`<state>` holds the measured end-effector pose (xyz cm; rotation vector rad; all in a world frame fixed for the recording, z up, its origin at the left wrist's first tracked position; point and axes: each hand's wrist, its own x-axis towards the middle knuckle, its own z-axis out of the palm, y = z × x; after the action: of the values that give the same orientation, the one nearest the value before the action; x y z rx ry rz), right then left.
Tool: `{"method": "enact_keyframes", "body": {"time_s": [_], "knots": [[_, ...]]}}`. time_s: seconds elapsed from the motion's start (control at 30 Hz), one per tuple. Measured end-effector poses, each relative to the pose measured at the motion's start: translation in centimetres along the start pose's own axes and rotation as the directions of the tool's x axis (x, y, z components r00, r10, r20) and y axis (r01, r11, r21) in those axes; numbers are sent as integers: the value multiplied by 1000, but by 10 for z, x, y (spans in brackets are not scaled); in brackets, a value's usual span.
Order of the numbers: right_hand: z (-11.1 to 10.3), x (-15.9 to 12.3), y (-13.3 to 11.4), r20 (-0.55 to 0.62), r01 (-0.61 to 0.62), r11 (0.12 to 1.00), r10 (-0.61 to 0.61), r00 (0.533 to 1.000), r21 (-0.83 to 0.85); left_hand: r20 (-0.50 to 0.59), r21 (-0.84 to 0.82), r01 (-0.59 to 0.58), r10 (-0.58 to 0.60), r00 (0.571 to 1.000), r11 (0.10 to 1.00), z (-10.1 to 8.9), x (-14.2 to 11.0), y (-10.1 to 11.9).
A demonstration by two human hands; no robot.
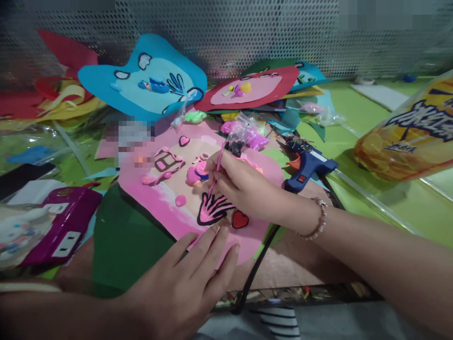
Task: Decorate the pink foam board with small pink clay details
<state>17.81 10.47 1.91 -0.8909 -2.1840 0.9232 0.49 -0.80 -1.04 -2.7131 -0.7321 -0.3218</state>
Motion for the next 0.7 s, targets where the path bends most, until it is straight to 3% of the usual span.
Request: {"method": "enact_keyframes", "body": {"time_s": [0.1,0.23,0.47,0.7], "knots": [[0,0,0,-31,19,1000,-19,999,-16,-2,8,2,-2,1000,1000,1,0,1],[-2,0,-4,9,111,991,-110,994,-71,1,-15,34,-34,999,999,1,1,2],[0,-2,-7,10,142,971,-143,990,-190,14,6,11,-11,1000,1000,-4,3,-1],[2,-2,-6,61,252,936,-244,968,-245,37,8,-9,9,999,1000,-3,2,-1]]}}
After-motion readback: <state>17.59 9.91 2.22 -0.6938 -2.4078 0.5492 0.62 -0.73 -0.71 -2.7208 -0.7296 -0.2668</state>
